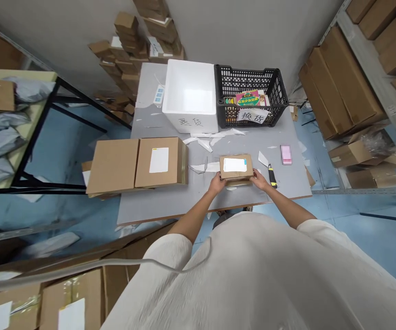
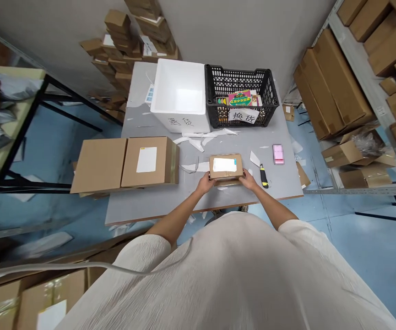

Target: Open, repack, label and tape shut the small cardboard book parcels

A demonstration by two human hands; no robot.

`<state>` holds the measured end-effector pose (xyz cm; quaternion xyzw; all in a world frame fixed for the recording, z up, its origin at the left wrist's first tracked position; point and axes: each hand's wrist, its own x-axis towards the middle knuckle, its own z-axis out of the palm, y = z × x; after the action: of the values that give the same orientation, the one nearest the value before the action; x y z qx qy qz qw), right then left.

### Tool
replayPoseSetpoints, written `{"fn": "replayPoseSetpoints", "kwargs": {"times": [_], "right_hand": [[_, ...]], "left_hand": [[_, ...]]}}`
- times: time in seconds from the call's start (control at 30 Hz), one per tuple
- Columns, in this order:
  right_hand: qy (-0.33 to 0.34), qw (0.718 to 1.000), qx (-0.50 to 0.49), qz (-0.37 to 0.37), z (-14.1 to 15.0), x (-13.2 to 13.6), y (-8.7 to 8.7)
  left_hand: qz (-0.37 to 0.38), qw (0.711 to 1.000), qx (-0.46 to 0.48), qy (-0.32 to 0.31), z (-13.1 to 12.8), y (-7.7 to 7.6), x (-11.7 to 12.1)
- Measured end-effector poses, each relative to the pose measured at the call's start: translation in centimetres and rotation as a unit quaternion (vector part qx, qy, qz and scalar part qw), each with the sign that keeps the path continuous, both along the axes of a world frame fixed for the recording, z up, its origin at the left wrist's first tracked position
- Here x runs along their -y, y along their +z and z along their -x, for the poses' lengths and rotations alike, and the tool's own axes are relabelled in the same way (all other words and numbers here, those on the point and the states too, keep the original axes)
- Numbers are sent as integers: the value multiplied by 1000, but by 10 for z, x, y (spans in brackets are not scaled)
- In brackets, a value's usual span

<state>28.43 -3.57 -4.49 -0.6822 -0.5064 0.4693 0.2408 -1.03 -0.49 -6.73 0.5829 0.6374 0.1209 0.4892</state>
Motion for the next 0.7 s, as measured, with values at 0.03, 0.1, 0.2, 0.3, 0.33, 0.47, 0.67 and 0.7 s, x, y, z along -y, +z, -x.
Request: {"fn": "replayPoseSetpoints", "kwargs": {"times": [0.03, 0.1, 0.2, 0.3, 0.33, 0.47, 0.67, 0.7], "right_hand": [[-8, 1000, 0, 13, 1, -1, 4], [-25, 999, 6, 39, 2, -5, 12], [-41, 998, 34, 37, 0, -11, 21], [-51, 997, 53, 0, 0, -18, 26], [-51, 997, 54, -13, 1, -21, 26], [-47, 996, 69, -32, 6, -31, 28], [-25, 995, 77, -56, 10, -39, 32], [-18, 995, 74, -61, 10, -40, 33]], "left_hand": [[-8, 1000, 1, 5, 0, 3, -1], [-25, 1000, -2, 9, 2, 9, -2], [-39, 999, -29, 22, 6, 22, -7], [-29, 997, -53, 47, 9, 35, -14], [-23, 997, -55, 57, 9, 38, -17], [-8, 995, -34, 98, 6, 45, -25], [-3, 989, 25, 142, -2, 44, -30], [0, 988, 35, 150, -2, 43, -30]]}}
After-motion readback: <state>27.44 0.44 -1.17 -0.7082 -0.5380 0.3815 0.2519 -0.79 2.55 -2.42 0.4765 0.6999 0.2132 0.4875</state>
